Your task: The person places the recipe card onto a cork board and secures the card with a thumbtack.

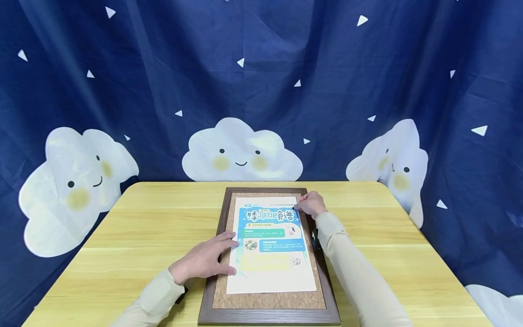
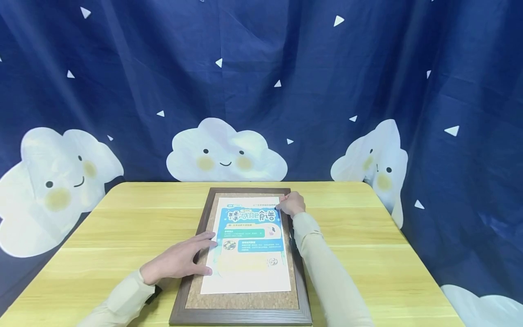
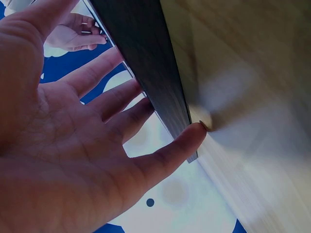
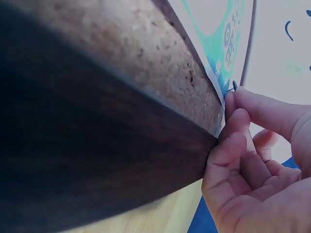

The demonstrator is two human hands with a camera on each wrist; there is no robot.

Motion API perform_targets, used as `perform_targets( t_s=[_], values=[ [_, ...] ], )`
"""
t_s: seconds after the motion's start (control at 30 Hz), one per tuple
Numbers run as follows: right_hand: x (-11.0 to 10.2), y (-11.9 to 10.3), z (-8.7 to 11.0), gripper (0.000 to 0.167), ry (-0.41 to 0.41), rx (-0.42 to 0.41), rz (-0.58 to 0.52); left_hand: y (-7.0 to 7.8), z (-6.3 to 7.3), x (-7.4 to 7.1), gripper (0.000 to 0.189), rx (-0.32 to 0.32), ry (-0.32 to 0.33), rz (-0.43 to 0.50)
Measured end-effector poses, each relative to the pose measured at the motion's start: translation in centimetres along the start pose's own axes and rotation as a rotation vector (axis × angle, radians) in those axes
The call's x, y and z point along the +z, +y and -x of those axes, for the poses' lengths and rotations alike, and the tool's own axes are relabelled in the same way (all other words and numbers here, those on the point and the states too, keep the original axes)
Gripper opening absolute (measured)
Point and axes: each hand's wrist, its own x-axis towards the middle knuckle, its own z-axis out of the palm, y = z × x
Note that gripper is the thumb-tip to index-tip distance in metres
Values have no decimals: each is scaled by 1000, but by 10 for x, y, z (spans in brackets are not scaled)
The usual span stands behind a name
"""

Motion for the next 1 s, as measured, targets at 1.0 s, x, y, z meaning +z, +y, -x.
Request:
perform_targets(
  t_s=[1.0],
  values=[
    [0, -13, 0, 23, 10, 16, 198, 0, 0, 0, 70, 2, -6, 8]
  ],
)
